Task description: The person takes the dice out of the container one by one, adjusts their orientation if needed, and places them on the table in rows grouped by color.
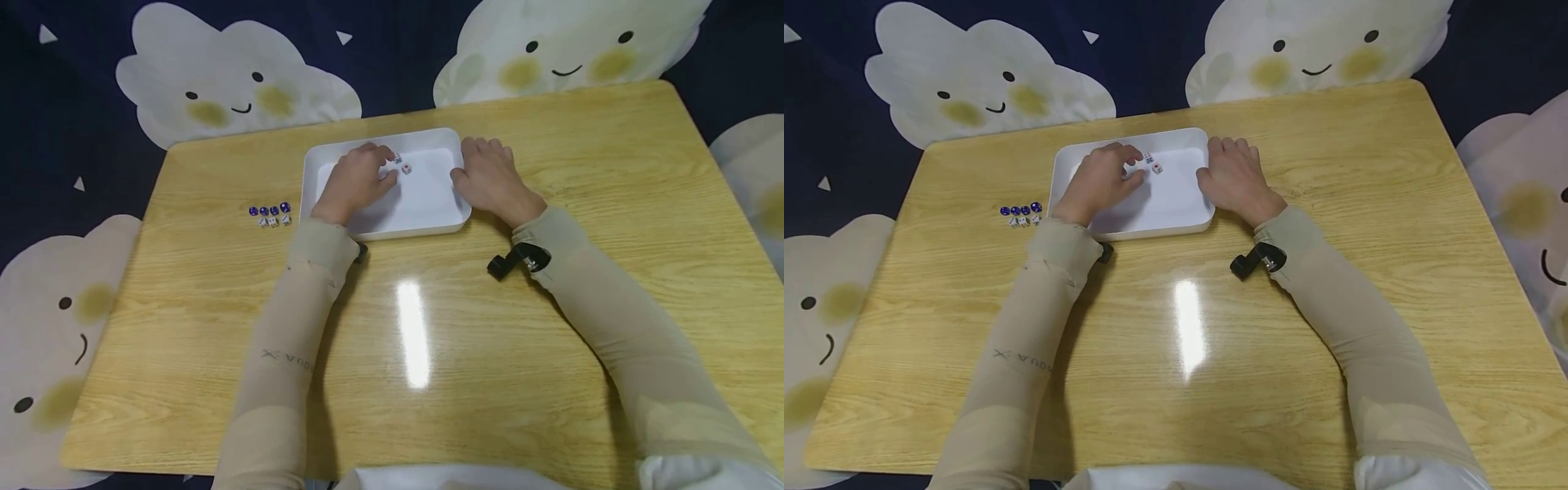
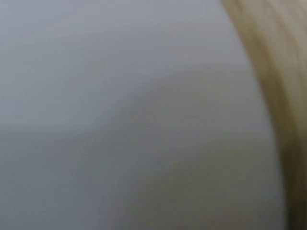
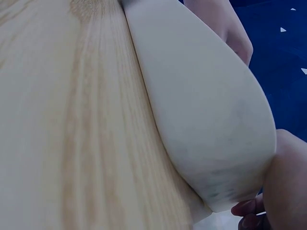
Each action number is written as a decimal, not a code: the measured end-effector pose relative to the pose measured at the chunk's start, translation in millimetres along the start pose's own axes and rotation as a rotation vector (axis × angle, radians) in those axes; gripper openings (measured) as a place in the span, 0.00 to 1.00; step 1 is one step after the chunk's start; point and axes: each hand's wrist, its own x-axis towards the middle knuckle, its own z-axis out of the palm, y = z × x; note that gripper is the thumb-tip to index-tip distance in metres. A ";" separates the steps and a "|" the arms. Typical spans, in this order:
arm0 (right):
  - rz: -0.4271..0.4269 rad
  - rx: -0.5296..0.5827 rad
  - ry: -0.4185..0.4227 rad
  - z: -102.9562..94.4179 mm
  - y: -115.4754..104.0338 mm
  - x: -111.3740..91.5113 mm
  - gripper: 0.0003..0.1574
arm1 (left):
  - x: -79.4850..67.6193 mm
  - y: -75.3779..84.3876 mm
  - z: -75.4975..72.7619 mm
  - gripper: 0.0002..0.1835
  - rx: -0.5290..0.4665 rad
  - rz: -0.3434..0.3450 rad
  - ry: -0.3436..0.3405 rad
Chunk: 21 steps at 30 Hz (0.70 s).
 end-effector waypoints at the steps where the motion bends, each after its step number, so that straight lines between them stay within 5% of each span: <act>1: 0.000 0.001 -0.001 0.3 -0.1 -0.2 0.27 | 0.9 1.0 1.8 0.20 0.005 0.003 -0.014; 21: 0.001 -0.002 -0.001 0.1 0.5 -0.3 0.26 | 5.0 16.9 11.1 0.20 0.130 0.093 -0.081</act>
